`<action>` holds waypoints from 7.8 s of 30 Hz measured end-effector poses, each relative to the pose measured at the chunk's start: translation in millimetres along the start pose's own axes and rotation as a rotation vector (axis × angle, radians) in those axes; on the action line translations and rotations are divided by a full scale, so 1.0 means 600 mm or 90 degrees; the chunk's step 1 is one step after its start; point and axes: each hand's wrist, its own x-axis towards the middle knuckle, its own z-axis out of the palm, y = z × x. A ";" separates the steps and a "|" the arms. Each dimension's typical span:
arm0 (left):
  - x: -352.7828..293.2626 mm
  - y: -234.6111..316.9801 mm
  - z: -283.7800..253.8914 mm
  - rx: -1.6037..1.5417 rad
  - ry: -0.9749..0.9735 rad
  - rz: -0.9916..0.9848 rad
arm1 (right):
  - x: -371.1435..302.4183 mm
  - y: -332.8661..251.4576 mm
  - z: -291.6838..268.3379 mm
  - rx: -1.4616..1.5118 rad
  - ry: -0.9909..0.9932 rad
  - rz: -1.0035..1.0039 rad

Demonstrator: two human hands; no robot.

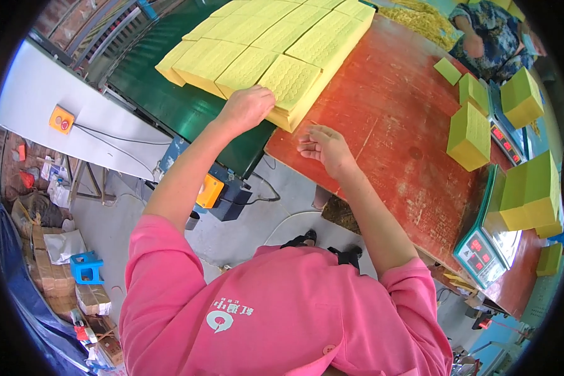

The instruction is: Weigh and sort yellow paper blocks on a table and conveyor.

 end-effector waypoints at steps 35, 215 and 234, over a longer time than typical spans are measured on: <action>-0.056 0.226 -0.019 -0.103 0.235 -0.162 | -0.030 -0.024 0.007 -0.045 0.080 -0.153; 0.342 0.212 0.098 -0.218 0.025 -0.080 | -0.437 -0.021 -0.272 -0.135 0.293 -0.171; 0.828 0.857 -0.025 -1.055 -0.515 -0.204 | -0.676 -0.323 -0.783 -0.138 0.688 -0.604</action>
